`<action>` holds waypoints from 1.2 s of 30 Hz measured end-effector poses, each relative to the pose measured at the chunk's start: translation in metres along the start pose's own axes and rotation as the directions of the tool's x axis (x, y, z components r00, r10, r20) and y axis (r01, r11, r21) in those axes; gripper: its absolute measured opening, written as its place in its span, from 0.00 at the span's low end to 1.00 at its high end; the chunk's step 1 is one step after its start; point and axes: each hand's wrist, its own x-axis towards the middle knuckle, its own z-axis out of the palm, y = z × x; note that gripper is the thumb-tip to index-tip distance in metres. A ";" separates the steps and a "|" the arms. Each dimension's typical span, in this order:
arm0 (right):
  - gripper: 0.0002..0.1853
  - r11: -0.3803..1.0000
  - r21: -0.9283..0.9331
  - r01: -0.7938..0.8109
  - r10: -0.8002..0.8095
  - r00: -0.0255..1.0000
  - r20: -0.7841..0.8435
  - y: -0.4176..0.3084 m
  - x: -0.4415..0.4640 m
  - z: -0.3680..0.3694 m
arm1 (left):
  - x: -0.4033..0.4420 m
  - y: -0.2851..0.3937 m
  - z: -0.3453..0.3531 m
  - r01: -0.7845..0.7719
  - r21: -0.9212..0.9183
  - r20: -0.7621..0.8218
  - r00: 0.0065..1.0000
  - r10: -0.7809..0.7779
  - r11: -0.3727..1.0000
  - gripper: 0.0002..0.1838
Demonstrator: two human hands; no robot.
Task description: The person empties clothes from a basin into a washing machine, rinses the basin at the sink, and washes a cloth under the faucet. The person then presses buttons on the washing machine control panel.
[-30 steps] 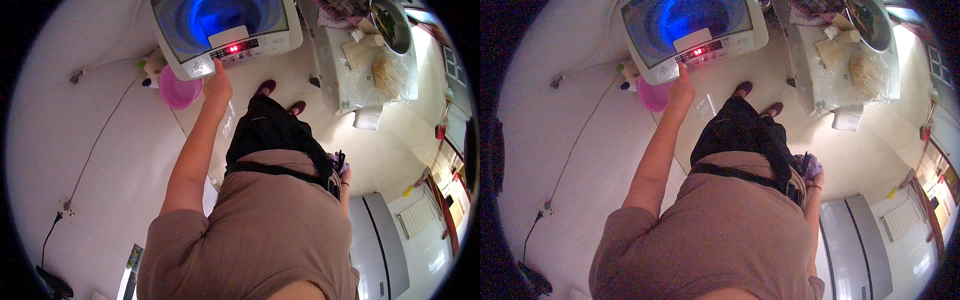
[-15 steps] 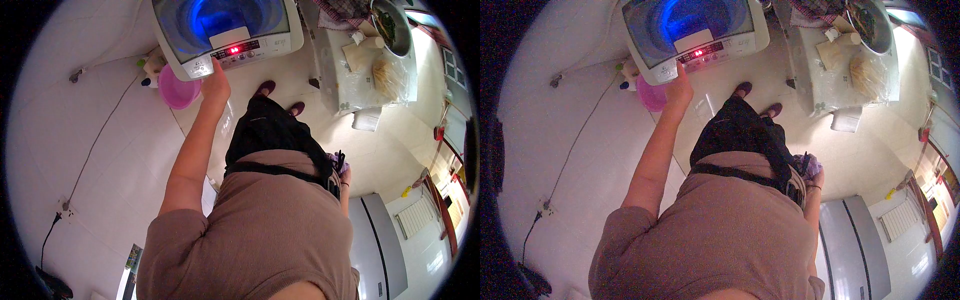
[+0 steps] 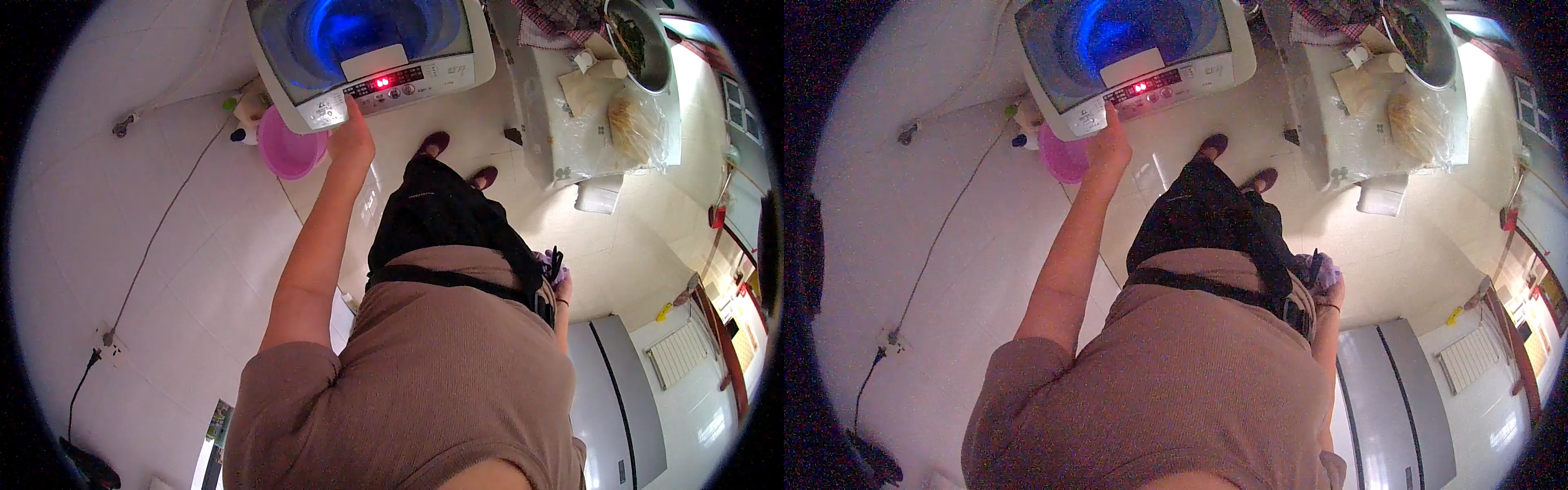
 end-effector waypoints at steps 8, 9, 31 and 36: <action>0.13 0.990 -0.140 -0.022 0.026 0.999 0.021 -0.001 0.003 0.008 | -0.002 0.000 -0.020 -0.068 -0.026 0.118 0.990 0.070 0.997 0.31; 0.13 0.990 -0.140 -0.021 0.025 0.999 0.022 0.000 0.003 0.008 | 0.000 0.000 -0.017 -0.068 -0.003 0.076 0.995 0.068 0.998 0.30; 0.15 0.994 0.070 -0.081 0.080 0.997 0.024 0.010 0.003 -0.015 | -0.019 0.023 -0.016 -0.033 0.090 0.092 0.995 0.024 0.995 0.37; 0.16 0.991 0.105 -0.087 0.085 0.996 0.019 0.003 -0.015 0.016 | -0.024 0.029 -0.021 -0.057 0.087 0.135 0.990 0.045 0.995 0.37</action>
